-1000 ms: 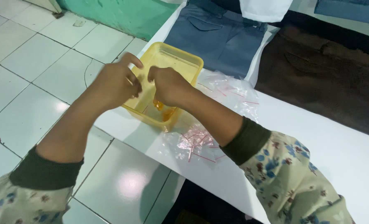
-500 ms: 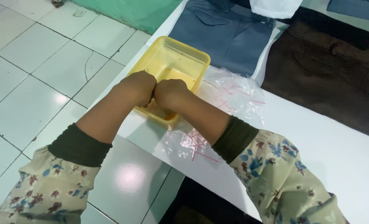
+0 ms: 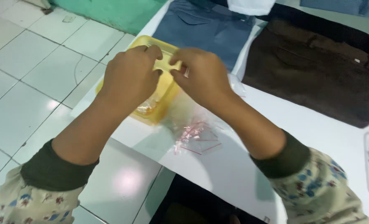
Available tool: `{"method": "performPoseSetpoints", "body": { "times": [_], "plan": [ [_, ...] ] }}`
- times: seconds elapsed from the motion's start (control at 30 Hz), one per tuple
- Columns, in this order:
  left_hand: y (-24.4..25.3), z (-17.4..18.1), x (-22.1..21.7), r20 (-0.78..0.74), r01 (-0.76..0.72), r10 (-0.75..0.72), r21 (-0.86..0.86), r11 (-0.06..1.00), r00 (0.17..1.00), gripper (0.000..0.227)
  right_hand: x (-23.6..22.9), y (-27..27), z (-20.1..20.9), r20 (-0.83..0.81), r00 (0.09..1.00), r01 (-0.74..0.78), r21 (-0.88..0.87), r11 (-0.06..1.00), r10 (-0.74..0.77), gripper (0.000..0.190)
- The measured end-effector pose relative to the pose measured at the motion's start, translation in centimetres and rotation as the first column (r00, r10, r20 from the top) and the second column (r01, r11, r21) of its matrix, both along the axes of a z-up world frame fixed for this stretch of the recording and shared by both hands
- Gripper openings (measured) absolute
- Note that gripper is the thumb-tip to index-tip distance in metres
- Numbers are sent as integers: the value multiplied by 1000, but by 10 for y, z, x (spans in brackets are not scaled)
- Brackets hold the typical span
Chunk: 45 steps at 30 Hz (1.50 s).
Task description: Sorting and bagging small buttons into plastic pouches
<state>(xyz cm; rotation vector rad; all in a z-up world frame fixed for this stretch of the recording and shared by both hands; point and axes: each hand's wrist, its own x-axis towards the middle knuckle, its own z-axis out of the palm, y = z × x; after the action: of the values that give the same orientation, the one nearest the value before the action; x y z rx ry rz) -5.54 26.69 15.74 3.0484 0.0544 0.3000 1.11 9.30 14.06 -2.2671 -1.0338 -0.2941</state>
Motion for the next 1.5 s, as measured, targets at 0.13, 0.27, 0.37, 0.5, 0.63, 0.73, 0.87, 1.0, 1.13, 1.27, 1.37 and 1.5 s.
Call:
{"method": "performPoseSetpoints", "body": {
  "times": [0.13, 0.27, 0.37, 0.5, 0.63, 0.73, 0.87, 1.0, 1.13, 1.27, 1.37, 1.5],
  "plan": [
    [-58, 12, -10, 39, 111, -111, -10, 994, 993, 23, -12, -89, -27, -52, 994, 93, -47, 995, -95, 20],
    [-118, 0, 3, -73, 278, -282, -58, 959, 957, 33, -27, -175, -60, -56, 968, 231, -170, 958, -244, 19],
    [-174, -29, 15, -117, 382, -395, -120, 916, 911, 36, -35, -237, -81, -99, 937, 312, -196, 930, -335, 18],
    [-253, -92, 37, -94, 499, -514, -146, 854, 852, 30, -39, -312, -95, -137, 879, 431, -186, 883, -458, 17],
    [-333, -87, 53, -95, 579, -611, -233, 781, 786, 22, -42, -394, -99, -94, 837, 544, 41, 838, -539, 19],
    [-391, -97, 61, -99, 594, -658, -346, 727, 747, 24, -47, -459, -99, 68, 742, 665, 42, 745, -667, 23],
    [-464, -100, 66, 79, 661, -721, -477, 579, 688, 32, -56, -513, -82, -90, 657, 748, 199, 633, -748, 22],
    [-519, -107, 78, 320, 702, -671, -570, 427, 668, 37, -56, -559, -86, -157, 663, 744, 238, 624, -731, 24],
    [-548, -119, 98, 323, 713, -680, -556, 427, 659, 35, -50, -567, -79, -87, 666, 744, 148, 651, -741, 26],
    [-551, -107, 94, 233, 679, -702, -571, 461, 673, 22, -52, -560, -69, -96, 736, 677, 81, 732, -670, 23],
    [-548, -107, 90, 203, 686, -709, -527, 502, 675, 19, -55, -555, -77, -100, 763, 646, 83, 759, -638, 21],
    [-552, -118, 88, 127, 692, -740, -485, 534, 660, 23, -56, -556, -91, -20, 811, 583, 114, 804, -585, 15]
  ]
}}
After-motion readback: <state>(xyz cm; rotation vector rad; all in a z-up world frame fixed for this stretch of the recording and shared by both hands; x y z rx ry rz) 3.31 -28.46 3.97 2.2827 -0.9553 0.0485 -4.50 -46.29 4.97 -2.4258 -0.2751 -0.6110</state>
